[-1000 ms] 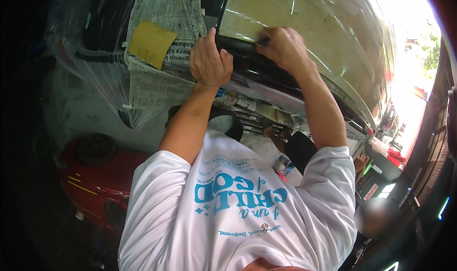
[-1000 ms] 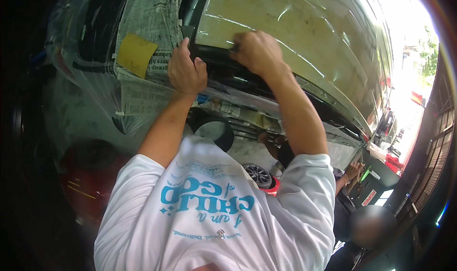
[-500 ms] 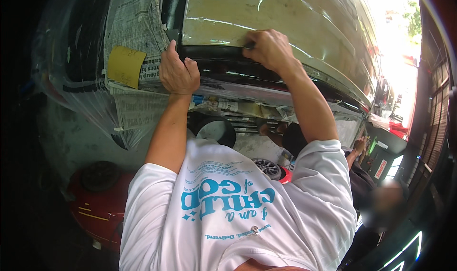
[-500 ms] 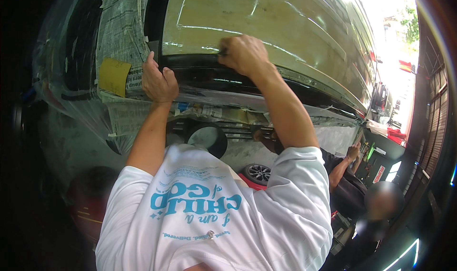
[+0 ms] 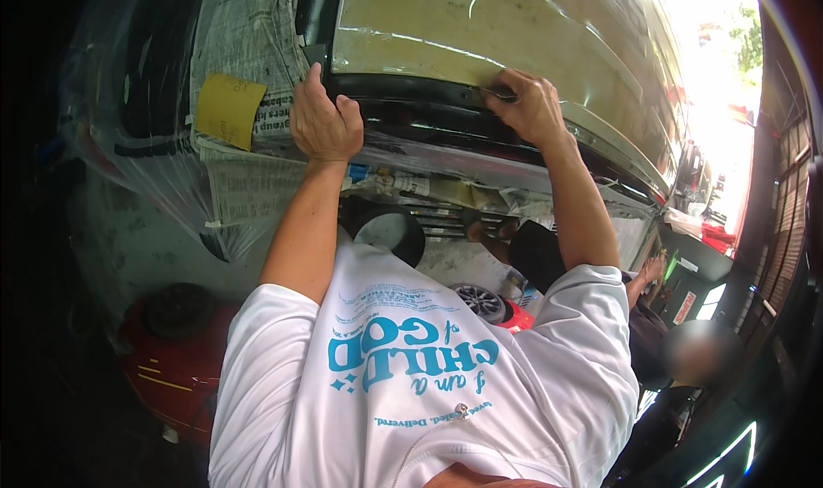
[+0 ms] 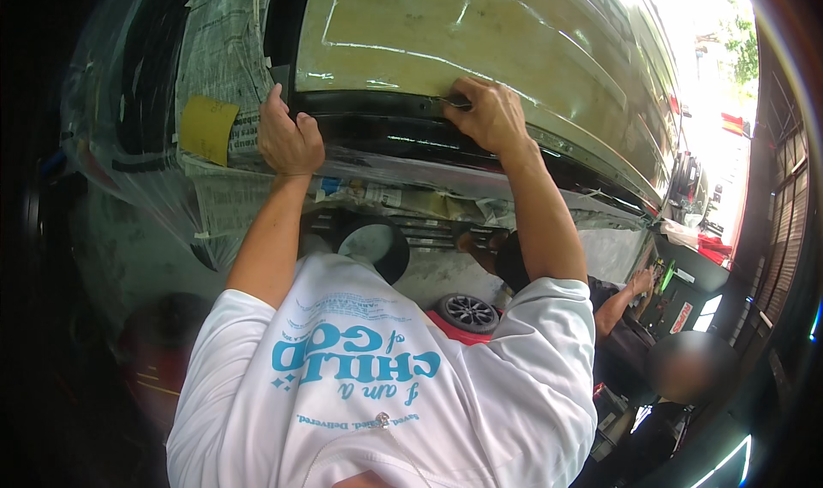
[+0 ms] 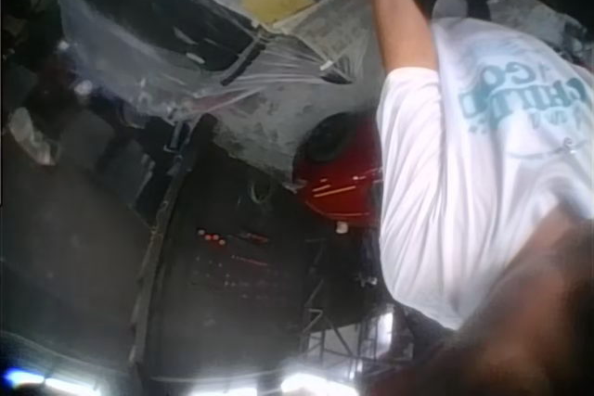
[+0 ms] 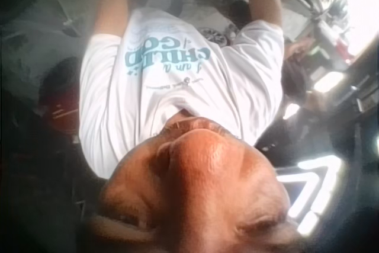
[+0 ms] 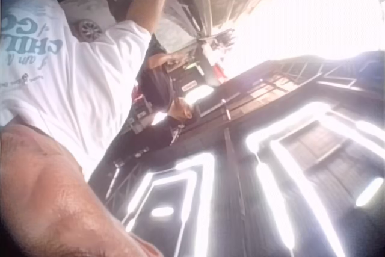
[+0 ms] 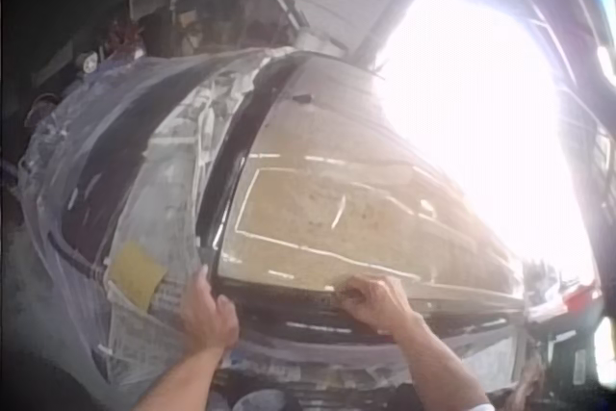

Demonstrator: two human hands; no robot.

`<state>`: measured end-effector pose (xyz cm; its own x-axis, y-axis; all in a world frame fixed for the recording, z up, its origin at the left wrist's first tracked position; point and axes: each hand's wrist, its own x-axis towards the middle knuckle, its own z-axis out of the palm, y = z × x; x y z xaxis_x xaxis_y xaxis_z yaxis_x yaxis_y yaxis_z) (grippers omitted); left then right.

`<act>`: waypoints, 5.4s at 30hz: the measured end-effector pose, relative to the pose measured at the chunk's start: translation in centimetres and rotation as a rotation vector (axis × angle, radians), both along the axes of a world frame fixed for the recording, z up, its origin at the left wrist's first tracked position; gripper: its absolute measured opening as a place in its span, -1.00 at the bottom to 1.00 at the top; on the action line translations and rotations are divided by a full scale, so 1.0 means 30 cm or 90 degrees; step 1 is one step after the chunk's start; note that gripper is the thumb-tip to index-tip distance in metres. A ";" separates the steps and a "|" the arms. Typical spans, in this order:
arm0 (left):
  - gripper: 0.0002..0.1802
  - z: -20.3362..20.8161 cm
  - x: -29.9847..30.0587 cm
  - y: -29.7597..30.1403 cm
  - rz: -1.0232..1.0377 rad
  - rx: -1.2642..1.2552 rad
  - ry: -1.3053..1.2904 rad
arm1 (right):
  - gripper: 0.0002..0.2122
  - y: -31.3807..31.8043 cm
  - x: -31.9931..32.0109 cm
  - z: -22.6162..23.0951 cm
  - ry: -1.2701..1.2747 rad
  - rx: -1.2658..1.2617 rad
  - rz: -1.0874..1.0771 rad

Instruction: The person sands the hood of a car using a sanding block and then wipes the surface with a cloth. The hood is partially masked with newspaper and tape. A coworker is also working on the hood in the background.

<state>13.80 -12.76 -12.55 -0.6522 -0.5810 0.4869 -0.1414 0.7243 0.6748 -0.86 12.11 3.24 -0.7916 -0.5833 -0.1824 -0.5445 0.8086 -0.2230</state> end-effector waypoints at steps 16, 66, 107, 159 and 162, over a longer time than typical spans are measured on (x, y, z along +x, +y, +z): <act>-0.38 0.009 0.009 -0.002 -0.002 0.011 -0.027 | -0.72 -0.075 0.035 0.048 0.005 0.113 -0.059; -0.37 0.044 0.003 0.019 0.036 0.009 -0.144 | -0.62 0.553 1.911 -0.580 -0.226 -0.259 -1.067; -0.47 0.013 -0.043 -0.212 -0.156 -0.023 -0.044 | -0.57 0.307 1.672 -2.578 -0.536 -0.263 -0.946; -0.45 -0.078 0.005 -0.029 -0.051 0.166 0.026 | -0.56 0.848 0.916 -0.813 -0.486 -0.152 -0.274; -0.44 -0.061 -0.011 -0.056 -0.044 0.148 0.049 | -0.47 0.909 0.892 -1.015 -0.582 -0.142 -0.198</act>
